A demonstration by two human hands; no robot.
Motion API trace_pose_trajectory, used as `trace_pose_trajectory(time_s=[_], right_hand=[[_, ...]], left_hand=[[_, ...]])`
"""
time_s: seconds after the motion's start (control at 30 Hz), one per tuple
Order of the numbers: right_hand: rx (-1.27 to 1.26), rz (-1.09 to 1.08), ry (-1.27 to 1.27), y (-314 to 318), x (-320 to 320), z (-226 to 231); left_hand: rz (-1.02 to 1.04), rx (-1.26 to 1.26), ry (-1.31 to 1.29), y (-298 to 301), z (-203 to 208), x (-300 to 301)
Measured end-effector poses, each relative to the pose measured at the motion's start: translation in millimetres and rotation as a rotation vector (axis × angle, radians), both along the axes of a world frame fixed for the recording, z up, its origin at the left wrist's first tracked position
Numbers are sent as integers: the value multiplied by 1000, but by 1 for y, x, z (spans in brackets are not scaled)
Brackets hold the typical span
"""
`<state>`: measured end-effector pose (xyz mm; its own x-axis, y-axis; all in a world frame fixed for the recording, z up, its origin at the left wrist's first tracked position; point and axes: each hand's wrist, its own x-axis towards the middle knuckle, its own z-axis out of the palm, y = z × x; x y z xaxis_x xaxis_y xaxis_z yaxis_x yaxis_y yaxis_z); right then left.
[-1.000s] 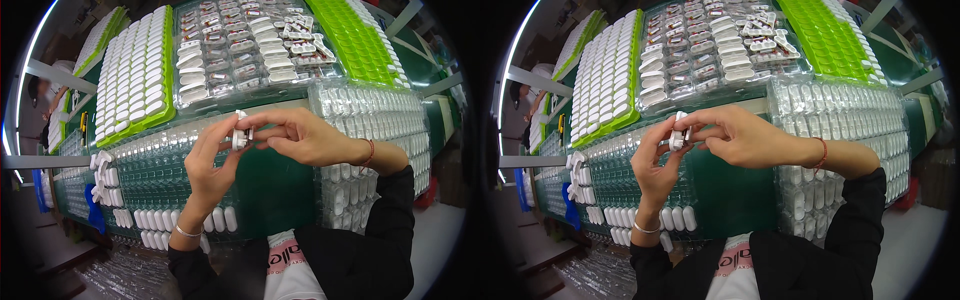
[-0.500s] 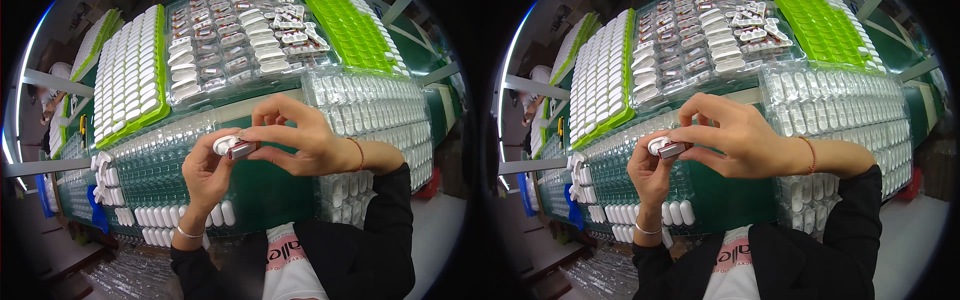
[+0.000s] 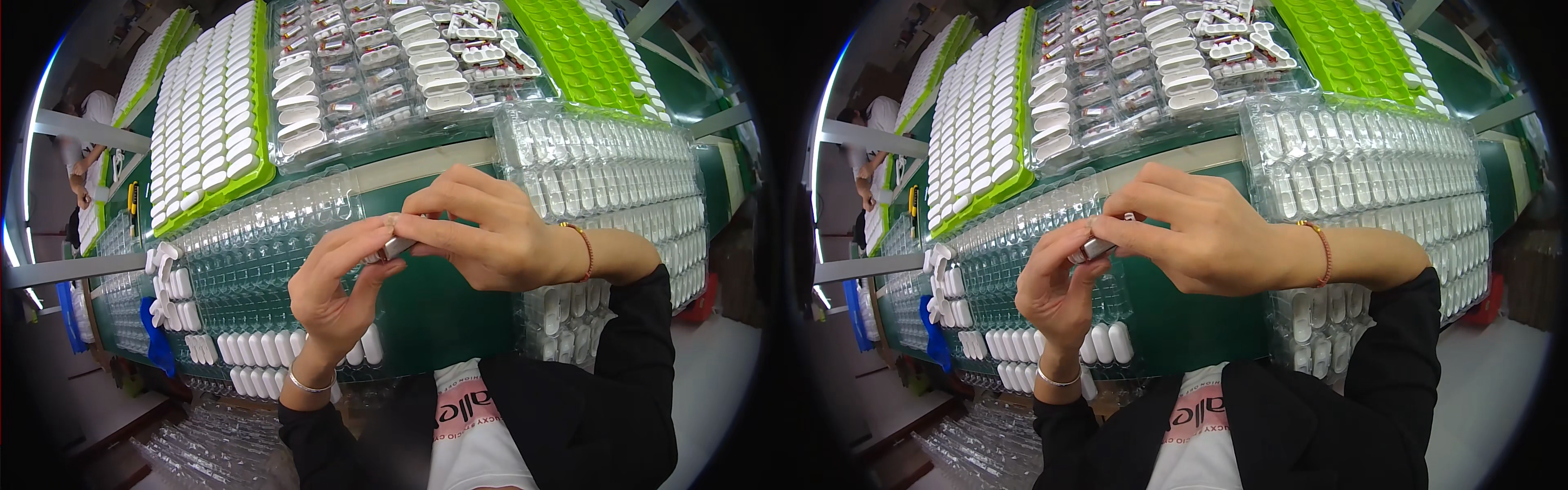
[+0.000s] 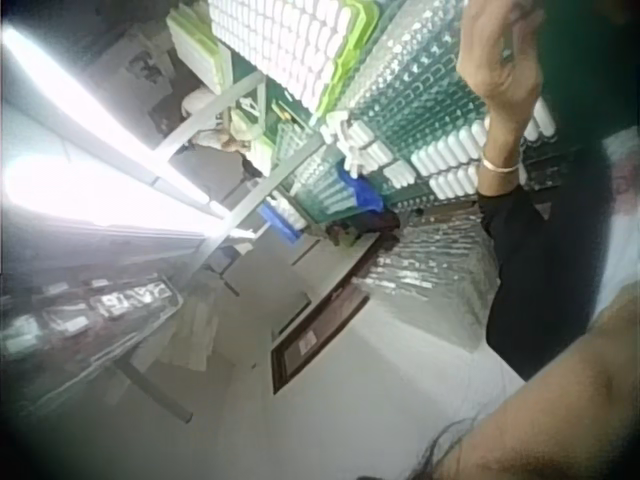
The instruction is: The person assembles small cylindrical components into white earbud-style cases. They repeatedly pick up a component, insert it into the case, close the case, and place it into a green tray. The process is repeated for multiple units throughout the clip.
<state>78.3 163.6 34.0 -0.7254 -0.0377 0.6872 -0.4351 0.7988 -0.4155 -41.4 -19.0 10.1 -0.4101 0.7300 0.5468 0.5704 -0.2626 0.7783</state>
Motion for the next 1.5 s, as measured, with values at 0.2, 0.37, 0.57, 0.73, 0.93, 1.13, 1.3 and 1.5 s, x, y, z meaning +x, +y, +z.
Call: trace_pose_trajectory(time_s=[0.2,0.37,0.57,0.73,0.93,1.13,1.3,1.5], right_hand=[[-125,28,-78,-6,0,4],[-96,61,-39,-6,0,5],[-144,199,101,0,-2,-4],[-90,248,131,5,-2,-8],[-86,164,12,5,-5,1],[-93,208,64,7,-3,-6],[-61,201,194,3,-5,-11],[-38,179,193,2,-1,-14]], left_hand=[[120,-26,-174,-4,11,16],[96,-128,37,-10,22,10],[58,-122,186,-7,25,14],[55,-124,220,-4,22,11],[57,24,38,-10,4,11],[-28,69,-14,-12,2,13],[-40,108,-128,-16,6,19],[-104,4,150,-16,14,8]])
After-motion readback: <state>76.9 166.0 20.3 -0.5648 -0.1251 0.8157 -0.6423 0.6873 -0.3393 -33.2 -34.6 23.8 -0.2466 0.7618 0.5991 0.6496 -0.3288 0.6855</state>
